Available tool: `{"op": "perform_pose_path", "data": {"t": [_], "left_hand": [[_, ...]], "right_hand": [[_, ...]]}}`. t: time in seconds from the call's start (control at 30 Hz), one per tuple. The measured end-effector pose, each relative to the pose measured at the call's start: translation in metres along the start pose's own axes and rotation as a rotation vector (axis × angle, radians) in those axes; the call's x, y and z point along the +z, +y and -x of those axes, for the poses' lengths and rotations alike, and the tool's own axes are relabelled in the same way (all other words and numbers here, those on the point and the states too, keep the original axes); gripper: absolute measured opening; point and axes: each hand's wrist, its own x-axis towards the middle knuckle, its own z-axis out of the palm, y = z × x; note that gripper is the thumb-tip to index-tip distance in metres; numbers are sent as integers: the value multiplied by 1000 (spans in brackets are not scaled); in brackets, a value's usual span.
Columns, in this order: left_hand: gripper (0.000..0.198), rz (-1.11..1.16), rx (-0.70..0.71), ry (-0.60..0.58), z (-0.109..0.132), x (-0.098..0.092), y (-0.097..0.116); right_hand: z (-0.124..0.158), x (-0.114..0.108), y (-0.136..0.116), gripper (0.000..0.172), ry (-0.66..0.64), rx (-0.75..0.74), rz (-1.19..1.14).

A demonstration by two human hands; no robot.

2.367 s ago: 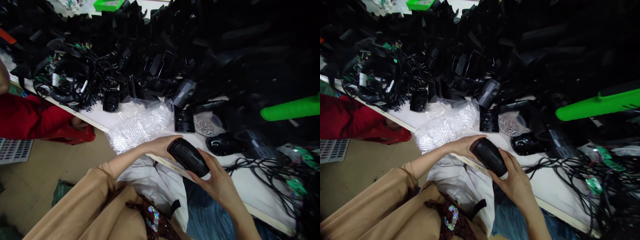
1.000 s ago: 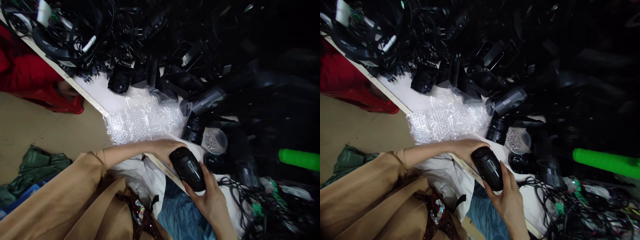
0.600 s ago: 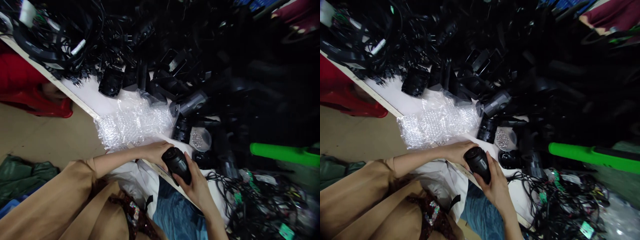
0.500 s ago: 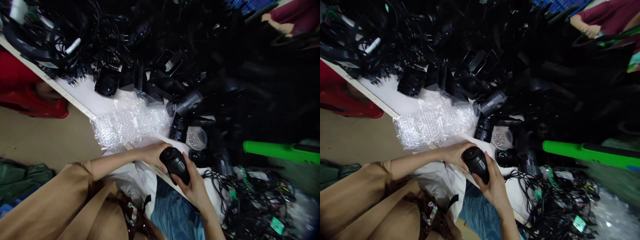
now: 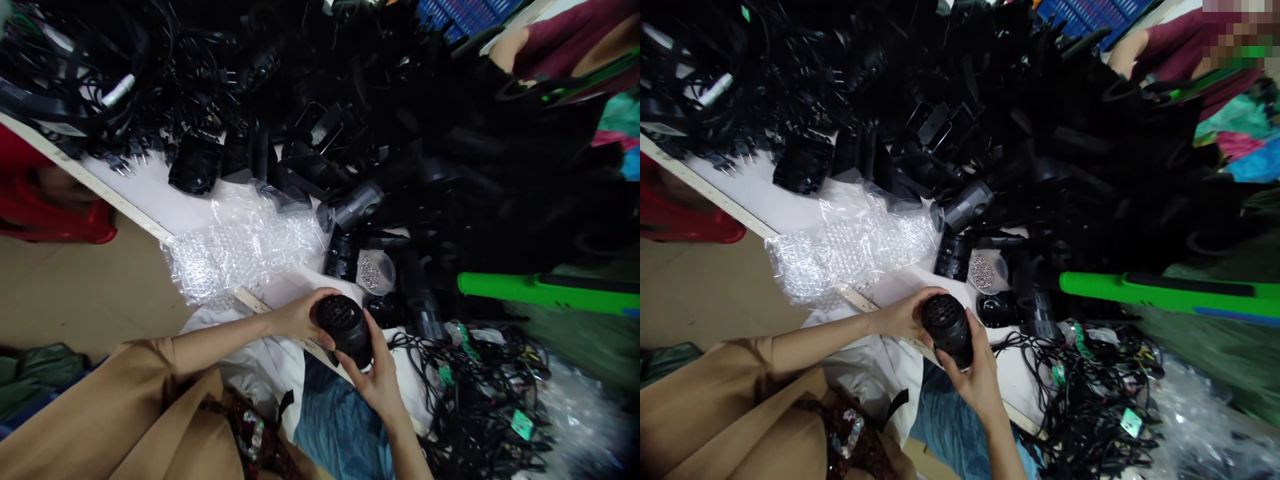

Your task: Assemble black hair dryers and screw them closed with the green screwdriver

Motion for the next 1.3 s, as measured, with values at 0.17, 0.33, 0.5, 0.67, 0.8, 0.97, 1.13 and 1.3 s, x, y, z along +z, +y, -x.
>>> {"op": "perform_pose_path", "data": {"t": [0.17, 0.33, 0.5, 0.67, 0.8, 0.97, 1.13, 1.3], "left_hand": [[88, -25, 47, 7, 2, -1, -2], [87, -85, 70, -30, 2, -4, 2], [89, -138, 66, -36, 2, -4, 7], [89, -123, 86, -75, 1, -6, 6], [86, -105, 88, -85, 0, -8, 5], [86, -85, 70, -103, 0, -8, 6], [89, -95, 49, -88, 1, -8, 6], [89, -155, 12, -88, 2, -9, 10]], "right_hand": [[0, -4, -5, 73, -11, -16, 47], [-1, -8, -5, 74, -44, -28, 51], [1, -7, -4, 74, -48, -23, 12], [2, -5, -3, 74, -24, -26, 24], [1, -6, -4, 74, -26, -31, 33], [1, -6, -5, 74, -11, -22, 39], [1, -6, -3, 74, -32, -24, 36], [0, -8, -5, 75, -44, -21, 26]]}}
